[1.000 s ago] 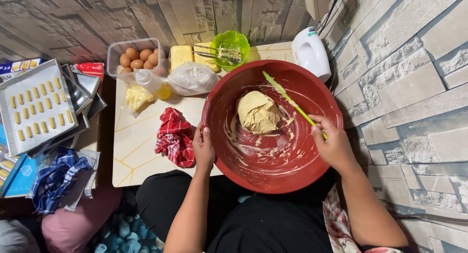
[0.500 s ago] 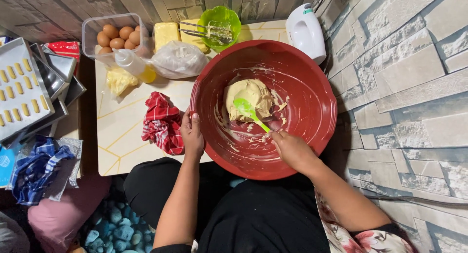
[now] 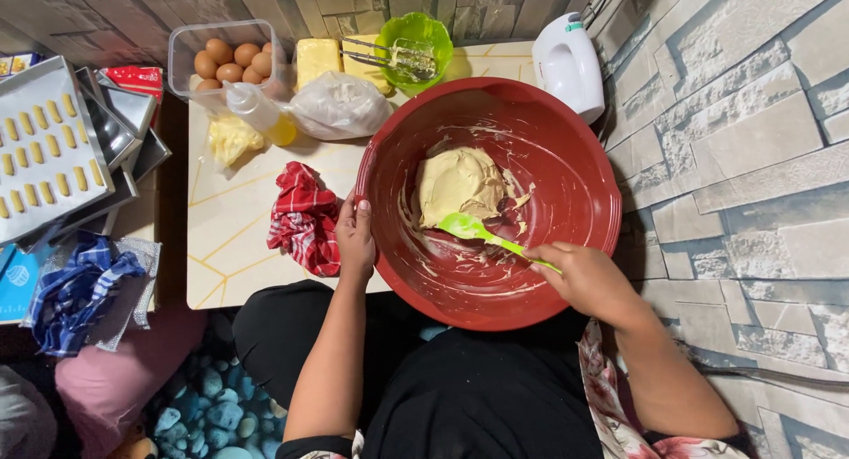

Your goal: Mixing and folding dough in a large bowl using a spatula

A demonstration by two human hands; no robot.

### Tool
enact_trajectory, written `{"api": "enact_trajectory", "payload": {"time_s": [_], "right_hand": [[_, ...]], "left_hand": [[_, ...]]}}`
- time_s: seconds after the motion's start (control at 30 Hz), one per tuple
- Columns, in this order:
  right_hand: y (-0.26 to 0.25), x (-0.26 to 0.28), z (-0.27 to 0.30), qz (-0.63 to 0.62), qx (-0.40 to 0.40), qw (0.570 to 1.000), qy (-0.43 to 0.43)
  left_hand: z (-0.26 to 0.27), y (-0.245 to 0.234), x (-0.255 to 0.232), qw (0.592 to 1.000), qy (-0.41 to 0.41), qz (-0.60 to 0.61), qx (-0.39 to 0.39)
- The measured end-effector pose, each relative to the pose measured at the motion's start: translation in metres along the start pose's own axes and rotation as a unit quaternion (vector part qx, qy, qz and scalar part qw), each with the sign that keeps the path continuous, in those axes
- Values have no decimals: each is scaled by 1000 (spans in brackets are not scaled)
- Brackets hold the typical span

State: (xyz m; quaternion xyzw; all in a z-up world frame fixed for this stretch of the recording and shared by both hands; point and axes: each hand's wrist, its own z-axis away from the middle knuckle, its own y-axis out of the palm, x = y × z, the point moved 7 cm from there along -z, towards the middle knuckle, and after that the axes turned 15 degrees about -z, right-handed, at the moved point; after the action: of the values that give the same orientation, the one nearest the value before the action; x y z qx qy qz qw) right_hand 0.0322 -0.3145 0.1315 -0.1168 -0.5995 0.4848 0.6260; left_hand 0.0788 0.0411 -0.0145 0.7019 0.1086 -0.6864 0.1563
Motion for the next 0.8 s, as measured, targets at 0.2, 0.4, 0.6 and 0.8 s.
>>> {"api": "enact_trajectory", "payload": {"time_s": [0.2, 0.4, 0.6, 0.8], "right_hand": [[-16, -8, 19, 51, 95, 993, 57], [24, -8, -10, 48, 189, 979, 57], [59, 30, -60, -15, 129, 989, 68], [115, -20, -116, 4, 54, 995, 87]], "left_hand": [[-4, -4, 17, 1000, -9, 6, 2], [-3, -2, 1, 1000, 7, -5, 8], [6, 4, -22, 998, 18, -63, -6], [4, 0, -20, 996, 22, -91, -2]]}}
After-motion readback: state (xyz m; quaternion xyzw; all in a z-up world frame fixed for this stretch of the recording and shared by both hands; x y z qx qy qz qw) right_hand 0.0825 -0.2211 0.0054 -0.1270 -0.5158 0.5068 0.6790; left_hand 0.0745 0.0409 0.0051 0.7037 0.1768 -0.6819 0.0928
